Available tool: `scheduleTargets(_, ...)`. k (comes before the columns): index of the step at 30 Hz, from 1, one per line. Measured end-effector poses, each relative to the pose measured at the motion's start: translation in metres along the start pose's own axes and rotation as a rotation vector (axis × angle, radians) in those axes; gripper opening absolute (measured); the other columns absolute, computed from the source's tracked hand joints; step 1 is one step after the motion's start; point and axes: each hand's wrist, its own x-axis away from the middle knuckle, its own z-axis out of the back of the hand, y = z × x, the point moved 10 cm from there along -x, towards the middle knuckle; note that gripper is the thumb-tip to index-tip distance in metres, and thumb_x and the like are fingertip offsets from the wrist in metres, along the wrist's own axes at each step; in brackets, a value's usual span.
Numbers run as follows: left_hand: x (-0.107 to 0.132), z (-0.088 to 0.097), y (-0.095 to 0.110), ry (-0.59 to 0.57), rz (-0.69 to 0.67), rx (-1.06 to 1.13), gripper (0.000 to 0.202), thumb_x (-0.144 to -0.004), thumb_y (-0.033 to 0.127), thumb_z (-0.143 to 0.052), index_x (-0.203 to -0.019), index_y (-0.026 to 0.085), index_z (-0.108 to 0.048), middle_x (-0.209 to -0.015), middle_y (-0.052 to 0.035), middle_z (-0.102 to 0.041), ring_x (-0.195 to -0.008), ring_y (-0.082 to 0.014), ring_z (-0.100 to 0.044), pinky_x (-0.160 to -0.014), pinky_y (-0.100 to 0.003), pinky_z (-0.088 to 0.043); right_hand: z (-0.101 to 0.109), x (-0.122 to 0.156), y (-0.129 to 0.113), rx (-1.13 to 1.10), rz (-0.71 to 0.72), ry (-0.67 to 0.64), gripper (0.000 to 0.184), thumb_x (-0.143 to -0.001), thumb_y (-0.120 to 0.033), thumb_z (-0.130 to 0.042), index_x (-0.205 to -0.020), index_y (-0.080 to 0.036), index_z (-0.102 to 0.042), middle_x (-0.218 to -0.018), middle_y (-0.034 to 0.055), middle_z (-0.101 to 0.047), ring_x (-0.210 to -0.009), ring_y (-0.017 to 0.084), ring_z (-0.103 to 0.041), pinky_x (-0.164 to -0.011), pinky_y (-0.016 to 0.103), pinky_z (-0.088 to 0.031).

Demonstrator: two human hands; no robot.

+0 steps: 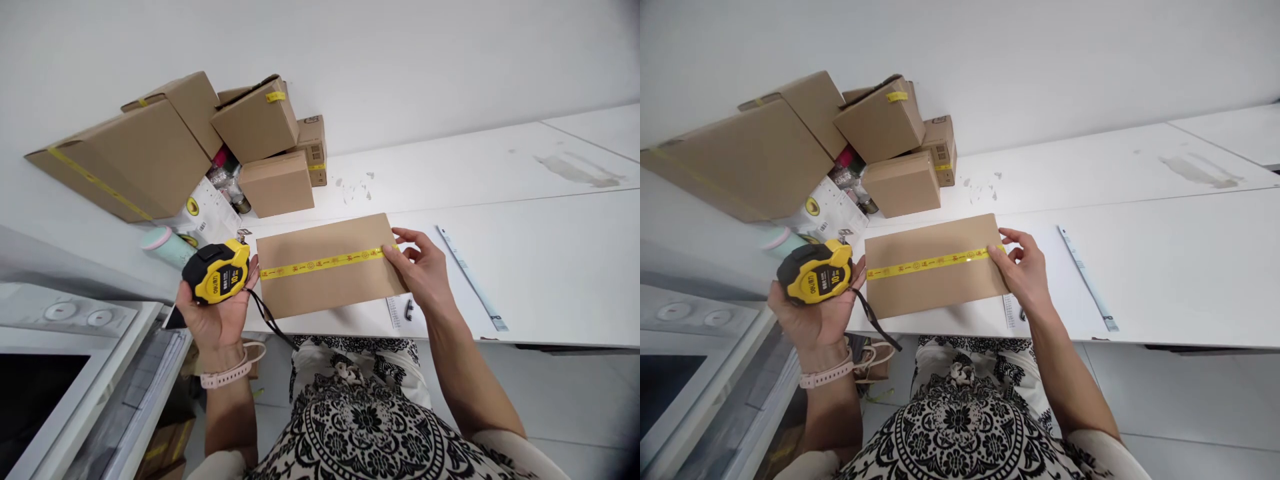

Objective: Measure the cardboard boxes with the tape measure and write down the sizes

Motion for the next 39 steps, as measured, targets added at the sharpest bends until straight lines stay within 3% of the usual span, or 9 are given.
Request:
scheduleTargets(6,0.002,0.003,0.003,0.036,0.038,-0.06,0.043,-0.081,0.058,-0.07,-0.111,0.027,-0.077,-0.127,-0.0066,-0.075,-0.129,-0.0364,-0.061,-0.104,-0.061,-0.055,-0.019,-0.027,-0.008,0.088,0.107,-0.037,0.036,-0.085,-0.048,-0.07,-0.112,-0.024,-0.073,-0.121,0.0092,-0.072,-0.088,0.022,-0.062,-0.072,0.038,-0.052)
scheduleTargets(9,0.009,0.0,0.011,0.03,0.007,-0.083,0.041,-0.079,0.058,-0.074,-0.107,0.028,-0.077,-0.127,-0.0043,-0.075,-0.129,-0.0352,-0.061,-0.097,-0.057,-0.059,-0.019,-0.016,-0.026,0.124,0.218,0.024,0.03,-0.091,-0.044,-0.064,-0.113,-0.025,-0.073,-0.12,0.009,-0.073,-0.097,0.024,-0.065,-0.081,0.043,-0.054)
scheduleTargets(13,0.026,-0.005,0.004,0.005,0.03,-0.113,0.045,-0.07,0.063,-0.08,-0.097,0.026,-0.079,-0.108,-0.0041,-0.08,-0.102,-0.0327,-0.071,-0.089,-0.058,-0.061,-0.008,0.011,-0.041,0.139,0.368,0.168,0.025,-0.095,-0.041,-0.058,-0.108,-0.026,-0.073,-0.112,0.0075,-0.074,-0.099,0.024,-0.066,-0.087,0.043,-0.054)
scheduleTargets(18,0.048,0.009,0.011,-0.023,-0.189,-0.174,0.051,-0.067,0.066,-0.077,-0.098,0.026,-0.081,-0.106,-0.0042,-0.078,-0.096,-0.033,-0.072,-0.092,-0.054,-0.058,0.017,0.023,0.035,0.076,0.116,0.253,0.032,-0.098,-0.044,-0.052,-0.113,-0.025,-0.073,-0.12,0.0099,-0.074,-0.112,0.026,-0.066,-0.093,0.046,-0.054)
scheduleTargets(23,0.056,0.049,-0.012,0.05,-0.136,-0.191,0.07,-0.064,0.075,-0.073,-0.111,0.024,-0.079,-0.103,-0.0071,-0.077,-0.096,-0.0335,-0.071,-0.089,-0.051,-0.056,-0.011,0.03,0.112,-0.047,-0.119,-0.067,0.042,-0.087,-0.043,-0.064,-0.122,-0.023,-0.072,-0.128,0.0133,-0.072,-0.116,0.03,-0.066,-0.099,0.055,-0.053)
scheduleTargets(27,0.052,0.05,-0.025,0.007,-0.025,-0.236,0.086,-0.049,0.069,-0.088,-0.12,0.021,-0.075,-0.097,-0.0082,-0.075,-0.092,-0.0324,-0.071,-0.092,-0.05,-0.055,-0.034,0.039,0.081,-0.08,-0.039,-0.23,0.045,-0.086,-0.048,-0.068,-0.125,-0.026,-0.072,-0.123,0.0128,-0.072,-0.108,0.028,-0.067,-0.09,0.05,-0.057)
scheduleTargets(32,0.038,0.015,0.005,-0.082,-0.07,-0.198,0.092,-0.046,0.07,-0.088,-0.121,0.019,-0.074,-0.096,-0.0074,-0.074,-0.096,-0.0327,-0.07,-0.095,-0.051,-0.055,-0.006,0.033,0.018,-0.026,0.065,-0.086,0.047,-0.085,-0.056,-0.073,-0.123,-0.028,-0.072,-0.101,0.0052,-0.064,-0.08,0.018,-0.059,-0.069,0.036,-0.054)
scheduleTargets(35,0.028,-0.01,0.015,-0.133,-0.1,-0.166,0.078,-0.054,0.068,-0.085,-0.115,0.02,-0.076,-0.093,-0.006,-0.076,-0.095,-0.0329,-0.071,-0.092,-0.054,-0.057,0.006,0.022,0.013,-0.029,0.034,-0.017,0.049,-0.084,-0.056,-0.075,-0.122,-0.026,-0.071,-0.089,0.0006,-0.06,-0.067,0.014,-0.049,-0.061,0.032,-0.048)
scheduleTargets(39,0.02,-0.022,0.002,-0.119,-0.082,-0.245,0.068,-0.054,0.059,-0.089,-0.107,0.019,-0.077,-0.1,-0.0062,-0.076,-0.09,-0.028,-0.072,-0.086,-0.046,-0.061,-0.001,0.015,0.016,0.076,0.068,-0.036,0.039,-0.088,-0.053,-0.07,-0.116,-0.025,-0.071,-0.094,0.0033,-0.065,-0.065,0.014,-0.049,-0.063,0.035,-0.048)
